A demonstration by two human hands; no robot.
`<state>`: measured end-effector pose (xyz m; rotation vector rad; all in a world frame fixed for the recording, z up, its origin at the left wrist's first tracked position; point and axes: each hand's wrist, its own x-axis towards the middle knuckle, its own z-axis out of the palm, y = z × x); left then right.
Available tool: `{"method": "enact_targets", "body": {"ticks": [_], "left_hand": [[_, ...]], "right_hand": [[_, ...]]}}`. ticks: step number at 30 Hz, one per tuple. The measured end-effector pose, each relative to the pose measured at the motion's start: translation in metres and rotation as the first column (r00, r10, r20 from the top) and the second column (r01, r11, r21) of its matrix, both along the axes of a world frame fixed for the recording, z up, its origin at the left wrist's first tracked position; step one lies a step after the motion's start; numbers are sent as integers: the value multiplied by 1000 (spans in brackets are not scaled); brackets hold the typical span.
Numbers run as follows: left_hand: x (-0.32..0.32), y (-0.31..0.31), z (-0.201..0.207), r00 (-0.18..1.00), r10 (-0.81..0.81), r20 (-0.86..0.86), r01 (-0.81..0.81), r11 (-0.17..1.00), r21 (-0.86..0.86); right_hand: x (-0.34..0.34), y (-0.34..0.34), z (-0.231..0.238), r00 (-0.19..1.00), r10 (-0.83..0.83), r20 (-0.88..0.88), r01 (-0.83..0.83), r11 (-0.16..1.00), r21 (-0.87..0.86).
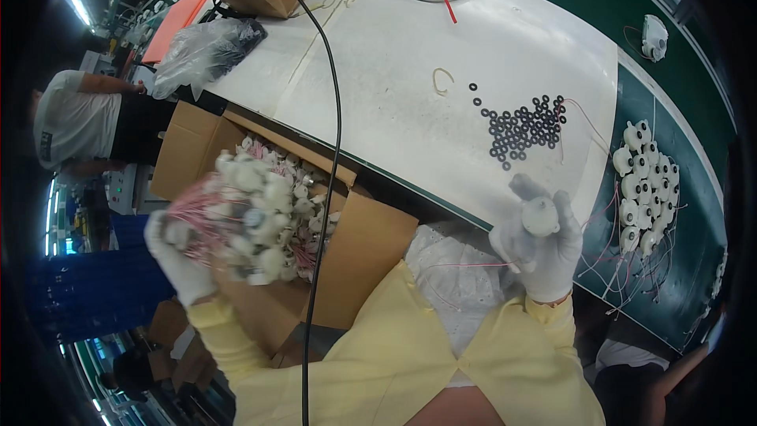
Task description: The person assembles small white plastic housings with wires by inserting metal washers into the center of each unit. They repeatedly pick up a washer, place it into the housing, and set the completed unit aside. Later, they use a red-handled tool to apply a substance to the center of the assembled units.
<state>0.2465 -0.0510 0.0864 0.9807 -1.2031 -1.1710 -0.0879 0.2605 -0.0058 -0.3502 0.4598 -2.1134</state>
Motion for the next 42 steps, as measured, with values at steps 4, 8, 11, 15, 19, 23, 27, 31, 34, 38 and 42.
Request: {"method": "enact_targets", "body": {"ticks": [4,8,11,15,19,23,27,31,34,38,42], "left_hand": [[-11,-44,77,939,-332,91,342,871,-354],[-86,-78,102,988,-149,-28,136,951,-279],[-109,-152,95,932,-358,58,363,918,-160],[-169,-159,35,937,-312,159,328,941,-88],[-236,-146,-4,916,-400,14,399,915,55],[-282,-170,-25,836,-548,-34,548,837,-11],[-286,-151,-25,795,-605,-51,605,796,-15],[-279,-129,-38,821,-550,154,563,824,-61],[-259,-162,-67,784,-404,471,564,781,-270],[-241,-166,-93,691,248,679,569,392,-722],[-243,-149,-94,573,505,646,588,296,-753]], "right_hand": [[-2,3,-4,997,65,-34,-67,997,-41],[4,15,8,993,-7,-119,42,957,288],[8,25,27,964,16,-265,103,897,431],[15,37,40,963,43,-264,104,848,520],[4,52,52,949,88,-304,119,791,600],[-4,46,72,875,4,-484,400,557,728],[-26,20,73,743,212,-635,492,471,733],[-44,2,65,502,424,-754,605,450,656],[-49,-9,60,549,430,-717,606,386,696],[-46,-23,59,606,431,-668,625,262,736],[-46,-26,53,398,544,-738,753,266,602]]}}
